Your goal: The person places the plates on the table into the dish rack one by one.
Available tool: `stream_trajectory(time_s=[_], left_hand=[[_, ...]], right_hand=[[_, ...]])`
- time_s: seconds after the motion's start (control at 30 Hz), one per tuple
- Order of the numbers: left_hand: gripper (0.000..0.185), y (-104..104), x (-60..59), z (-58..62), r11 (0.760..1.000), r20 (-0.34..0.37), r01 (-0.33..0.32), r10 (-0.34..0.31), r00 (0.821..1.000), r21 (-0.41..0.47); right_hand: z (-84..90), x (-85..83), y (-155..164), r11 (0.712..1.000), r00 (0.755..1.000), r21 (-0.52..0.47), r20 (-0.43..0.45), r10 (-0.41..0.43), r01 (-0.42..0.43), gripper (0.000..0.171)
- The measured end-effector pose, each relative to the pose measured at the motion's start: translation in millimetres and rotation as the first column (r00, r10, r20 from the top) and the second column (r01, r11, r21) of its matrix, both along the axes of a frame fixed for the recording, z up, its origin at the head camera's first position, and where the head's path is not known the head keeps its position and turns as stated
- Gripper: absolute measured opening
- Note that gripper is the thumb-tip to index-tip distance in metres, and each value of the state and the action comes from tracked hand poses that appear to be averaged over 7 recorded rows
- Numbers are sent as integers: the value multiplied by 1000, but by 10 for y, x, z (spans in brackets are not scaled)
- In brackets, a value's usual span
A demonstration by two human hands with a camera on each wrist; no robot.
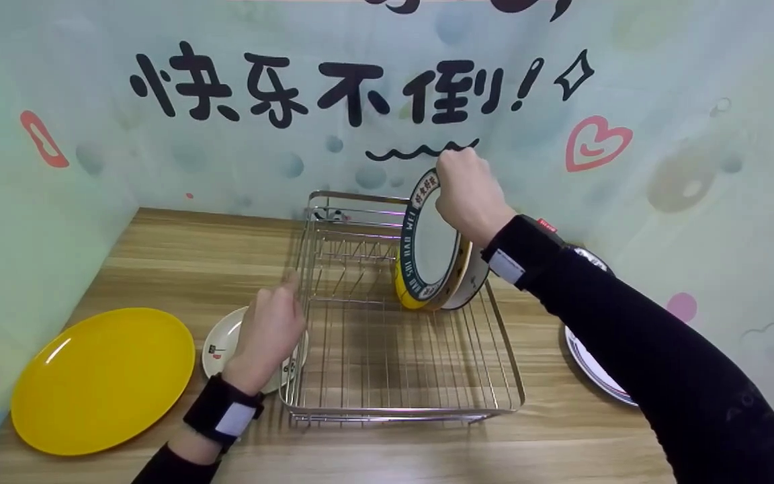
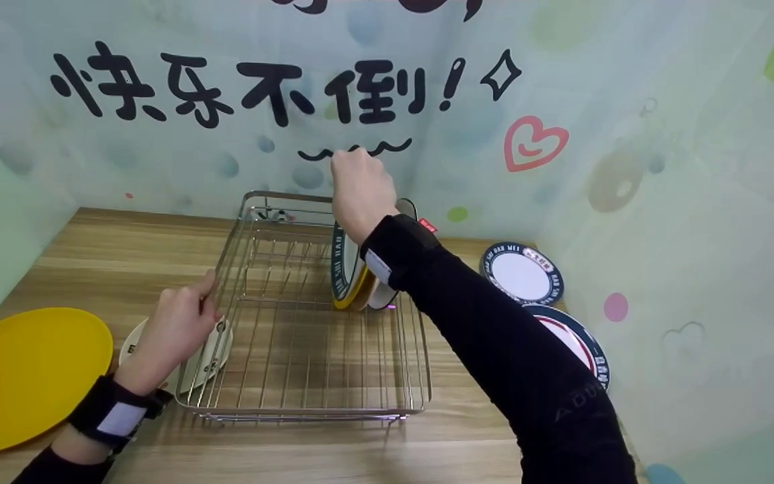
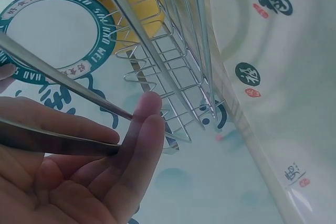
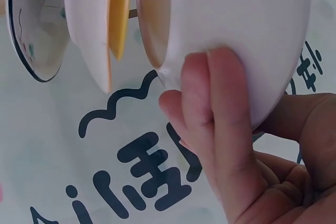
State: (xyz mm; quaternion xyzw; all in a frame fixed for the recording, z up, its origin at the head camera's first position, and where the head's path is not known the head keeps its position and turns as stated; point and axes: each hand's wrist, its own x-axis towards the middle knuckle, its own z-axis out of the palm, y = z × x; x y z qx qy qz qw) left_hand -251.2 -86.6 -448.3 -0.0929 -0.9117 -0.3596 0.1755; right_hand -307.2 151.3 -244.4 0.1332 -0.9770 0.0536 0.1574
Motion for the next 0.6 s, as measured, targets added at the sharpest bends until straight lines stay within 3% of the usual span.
stream_trajectory(time_s=[0.23, 0.6], left_hand=[[54, 1, 1, 2, 1000, -4, 7, -7, 1000, 8], [55, -18, -14, 4, 995, 27, 31, -34, 999, 96]], right_hand=[[-96, -73, 18, 1000, 1000, 0, -19, 6, -6, 23], [-226, -153, 7, 999, 1000, -39, 2, 12, -12, 21]])
